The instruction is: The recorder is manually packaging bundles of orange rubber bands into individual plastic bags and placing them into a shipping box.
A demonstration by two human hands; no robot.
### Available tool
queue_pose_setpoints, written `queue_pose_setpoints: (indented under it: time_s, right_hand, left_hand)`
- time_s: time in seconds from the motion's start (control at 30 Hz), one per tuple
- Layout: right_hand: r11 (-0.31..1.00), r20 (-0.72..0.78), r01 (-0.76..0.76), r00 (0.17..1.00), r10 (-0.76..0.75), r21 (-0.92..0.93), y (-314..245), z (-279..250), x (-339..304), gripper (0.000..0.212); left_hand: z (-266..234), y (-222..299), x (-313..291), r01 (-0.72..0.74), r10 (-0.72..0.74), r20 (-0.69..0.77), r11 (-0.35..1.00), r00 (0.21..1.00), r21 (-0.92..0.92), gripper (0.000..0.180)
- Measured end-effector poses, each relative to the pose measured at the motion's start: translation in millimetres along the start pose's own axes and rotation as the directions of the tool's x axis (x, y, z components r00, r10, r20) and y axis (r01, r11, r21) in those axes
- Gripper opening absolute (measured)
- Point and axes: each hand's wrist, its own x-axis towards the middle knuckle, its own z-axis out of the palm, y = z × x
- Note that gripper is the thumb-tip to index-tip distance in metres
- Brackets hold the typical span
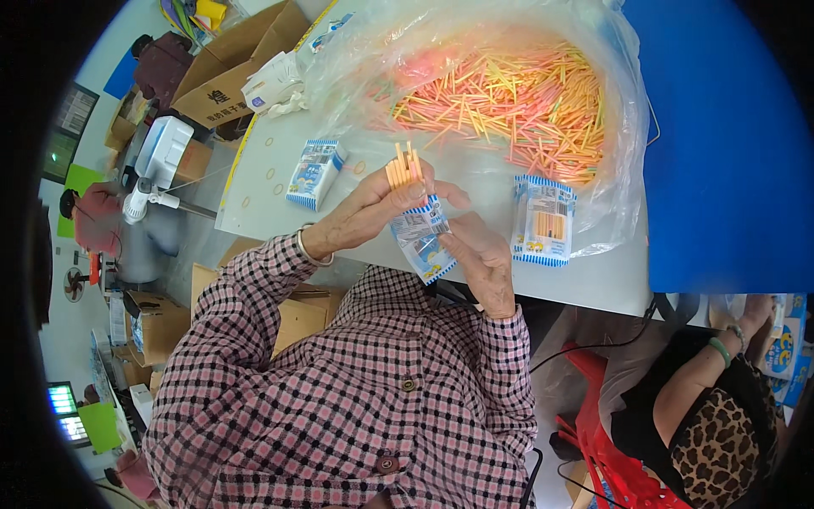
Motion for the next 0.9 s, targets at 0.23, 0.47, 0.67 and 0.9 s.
queue_pose_setpoints:
  time_s: [0.23, 0.47, 0.67, 0.9]
  right_hand:
    - [0.992, -0.038, 0.056, 0.997, -0.060, -0.110, 3.7, 4.7, 11.9, 0.016]
    - [0.988, -0.141, 0.078, 0.985, -0.096, -0.131, 3.7, 18.9, 14.3, 0.009]
    - [0.997, -0.125, -0.047, 0.991, 0.039, -0.067, 2.0, 21.8, 10.4, 0.011]
    - [0.983, -0.138, -0.090, 0.988, 0.068, -0.162, 6.3, 11.6, 19.6, 0.009]
  left_hand:
    - [-13.3, -7.9, 3.6, -0.158, 0.158, 0.007, 0.980, 0.987, 0.119, 0.025]
    - [-16.9, -9.2, 6.7, -0.105, 0.124, -0.004, 0.858, 0.992, 0.504, 0.026]
    - [-11.4, -2.8, 4.6, -0.247, 0.251, 0.086, 0.728, 0.964, 0.639, 0.026]
    - [-16.1, -2.2, 10.3, -0.306, 0.391, 0.017, 0.693, 0.920, 0.653, 0.037]
